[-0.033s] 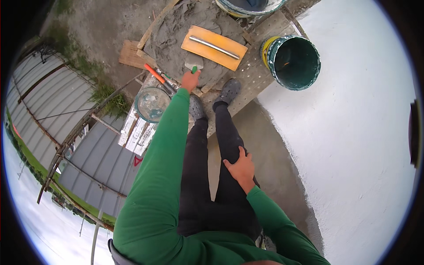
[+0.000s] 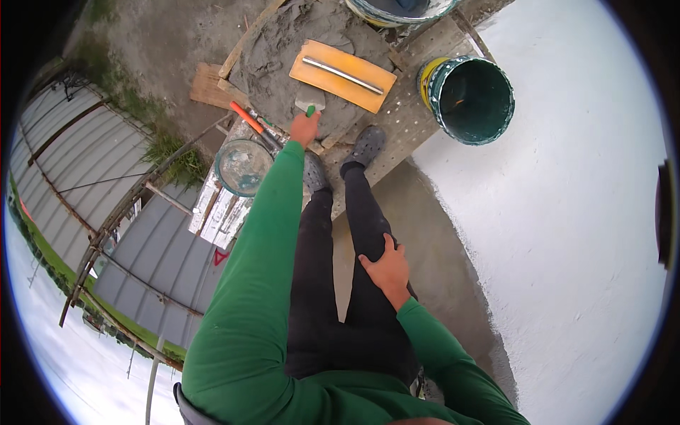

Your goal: The person climbs a scaffold and prepares to plaster a wall. They scoop cement from a pile using a trowel and apply it to the wall surface, smoothing it with a float.

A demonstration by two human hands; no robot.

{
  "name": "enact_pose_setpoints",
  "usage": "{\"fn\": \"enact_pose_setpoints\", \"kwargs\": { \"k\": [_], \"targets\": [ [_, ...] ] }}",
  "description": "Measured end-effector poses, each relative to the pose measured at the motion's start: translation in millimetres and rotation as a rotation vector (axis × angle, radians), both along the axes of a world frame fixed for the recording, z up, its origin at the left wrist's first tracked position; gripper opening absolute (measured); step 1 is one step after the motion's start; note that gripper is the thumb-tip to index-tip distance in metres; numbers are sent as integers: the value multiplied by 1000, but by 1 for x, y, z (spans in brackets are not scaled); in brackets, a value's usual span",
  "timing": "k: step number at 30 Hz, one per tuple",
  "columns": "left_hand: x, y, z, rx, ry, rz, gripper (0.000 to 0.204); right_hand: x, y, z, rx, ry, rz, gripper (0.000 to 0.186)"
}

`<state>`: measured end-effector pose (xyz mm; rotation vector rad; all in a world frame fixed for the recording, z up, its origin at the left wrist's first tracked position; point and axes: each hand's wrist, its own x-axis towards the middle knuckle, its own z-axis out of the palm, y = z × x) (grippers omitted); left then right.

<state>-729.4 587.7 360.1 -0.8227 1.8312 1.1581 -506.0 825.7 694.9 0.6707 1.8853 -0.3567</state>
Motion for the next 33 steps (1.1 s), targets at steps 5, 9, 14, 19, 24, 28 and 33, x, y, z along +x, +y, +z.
{"fn": "enact_pose_setpoints", "kwargs": {
  "k": [5,9,14,19,24,28,33],
  "targets": [
    [9,-2,-4,-157,166,-85,51,-14,16,-2,-14,12,-19,95],
    [68,-44,11,-230,174,-125,51,-21,21,-2,-31,4,20,95],
    [111,-59,94,-280,80,-79,55,-26,20,0,-29,-21,-8,94],
    [79,-39,17,-351,199,-121,57,-15,30,-6,-38,55,-1,93],
    [71,-52,-10,-269,198,-181,55,-16,28,-7,-32,16,-7,93],
    [90,-57,-6,-236,83,-149,57,-6,18,-5,-49,-21,0,91],
    [105,-41,12,-427,115,-381,75,8,16,-3,-56,20,-118,91]
  ]
}}
